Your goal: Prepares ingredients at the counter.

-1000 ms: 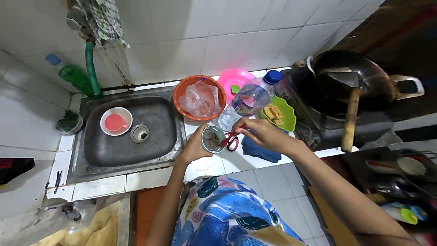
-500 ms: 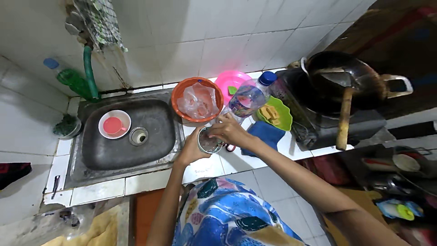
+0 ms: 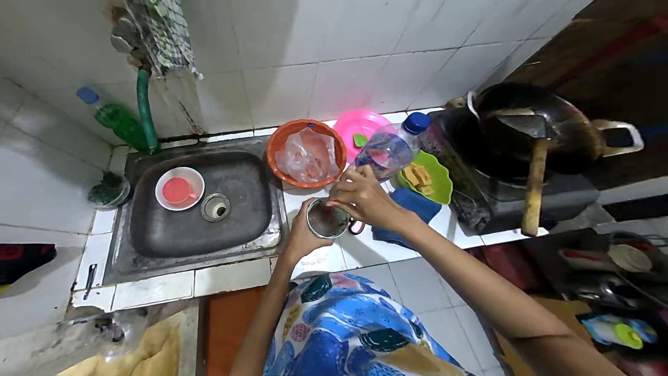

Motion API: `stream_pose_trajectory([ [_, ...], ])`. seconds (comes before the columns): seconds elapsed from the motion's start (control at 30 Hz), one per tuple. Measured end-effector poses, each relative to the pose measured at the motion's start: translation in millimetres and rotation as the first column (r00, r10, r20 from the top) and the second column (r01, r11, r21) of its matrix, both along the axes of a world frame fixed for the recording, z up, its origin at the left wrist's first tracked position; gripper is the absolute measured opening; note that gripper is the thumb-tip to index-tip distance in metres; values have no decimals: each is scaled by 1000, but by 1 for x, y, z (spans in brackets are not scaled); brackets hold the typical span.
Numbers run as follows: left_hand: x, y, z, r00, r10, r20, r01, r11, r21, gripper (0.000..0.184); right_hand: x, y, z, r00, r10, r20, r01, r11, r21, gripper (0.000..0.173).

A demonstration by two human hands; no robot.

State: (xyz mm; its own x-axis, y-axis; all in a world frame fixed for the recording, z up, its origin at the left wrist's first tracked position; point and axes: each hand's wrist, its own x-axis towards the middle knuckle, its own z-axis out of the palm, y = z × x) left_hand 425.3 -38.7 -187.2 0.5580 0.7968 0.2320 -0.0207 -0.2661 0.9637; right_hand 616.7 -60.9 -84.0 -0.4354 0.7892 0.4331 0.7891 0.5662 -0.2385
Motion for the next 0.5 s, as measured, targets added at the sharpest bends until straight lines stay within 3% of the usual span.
stream_pose_trajectory([
  [0.2, 1, -3, 5, 999, 20, -37, -21, 999, -27, 108, -6, -13, -33, 998, -28, -64, 13, 975, -223, 25],
  [0.37, 0, -1, 4, 1000, 6, -28, -7, 1000, -27, 106, -1, -16, -15, 969, -132, -210, 118, 990, -77, 28],
  [0.5, -1, -2, 8, 999, 0, -48, -2, 999, -45, 107, 1, -19, -28, 981, -132, -143, 122, 990, -73, 26],
])
